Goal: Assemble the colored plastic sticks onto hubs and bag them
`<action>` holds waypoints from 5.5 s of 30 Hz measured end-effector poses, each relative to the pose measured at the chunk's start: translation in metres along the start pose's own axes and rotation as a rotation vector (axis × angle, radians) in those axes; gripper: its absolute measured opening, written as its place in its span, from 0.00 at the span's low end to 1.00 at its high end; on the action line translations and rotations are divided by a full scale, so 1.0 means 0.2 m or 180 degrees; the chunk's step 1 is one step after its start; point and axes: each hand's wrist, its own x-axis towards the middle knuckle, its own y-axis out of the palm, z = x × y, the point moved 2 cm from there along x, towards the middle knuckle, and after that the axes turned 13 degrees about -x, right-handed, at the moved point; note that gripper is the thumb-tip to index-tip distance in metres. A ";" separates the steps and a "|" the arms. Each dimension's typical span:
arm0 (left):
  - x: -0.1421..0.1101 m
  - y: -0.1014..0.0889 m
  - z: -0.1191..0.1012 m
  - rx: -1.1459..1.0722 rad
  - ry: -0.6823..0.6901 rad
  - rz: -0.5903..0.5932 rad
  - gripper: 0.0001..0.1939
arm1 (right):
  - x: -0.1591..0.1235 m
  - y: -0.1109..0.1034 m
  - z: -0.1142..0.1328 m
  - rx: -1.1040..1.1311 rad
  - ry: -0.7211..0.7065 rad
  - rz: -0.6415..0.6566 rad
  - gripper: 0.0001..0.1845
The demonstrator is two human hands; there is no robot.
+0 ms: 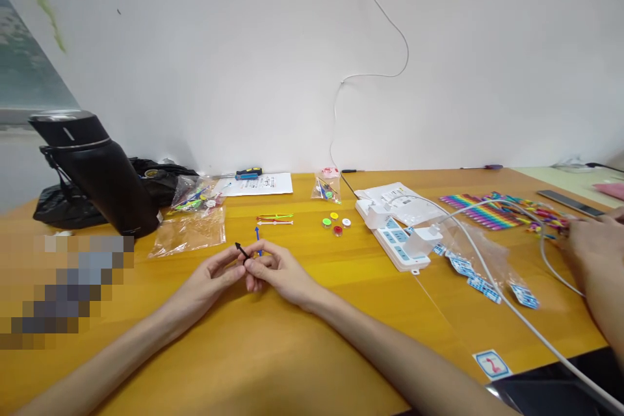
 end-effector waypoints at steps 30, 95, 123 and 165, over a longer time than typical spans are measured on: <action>-0.12 0.11 0.02 0.1754 0.0125 0.0219 0.10 | -0.04 -0.01 -0.03 0.0156 0.0296 0.0568 0.20; -0.04 0.05 0.00 0.0865 0.0175 -0.0332 0.12 | 0.01 -0.35 0.08 -0.1079 0.0100 -0.1643 0.21; -0.03 0.00 0.04 0.1360 0.0338 -0.0289 0.08 | 0.08 -0.44 -0.02 -0.3522 0.0458 -0.1844 0.17; -0.01 -0.01 0.01 0.0399 0.0274 -0.0651 0.12 | -0.04 -0.37 0.15 -0.3590 -0.0564 -0.2069 0.16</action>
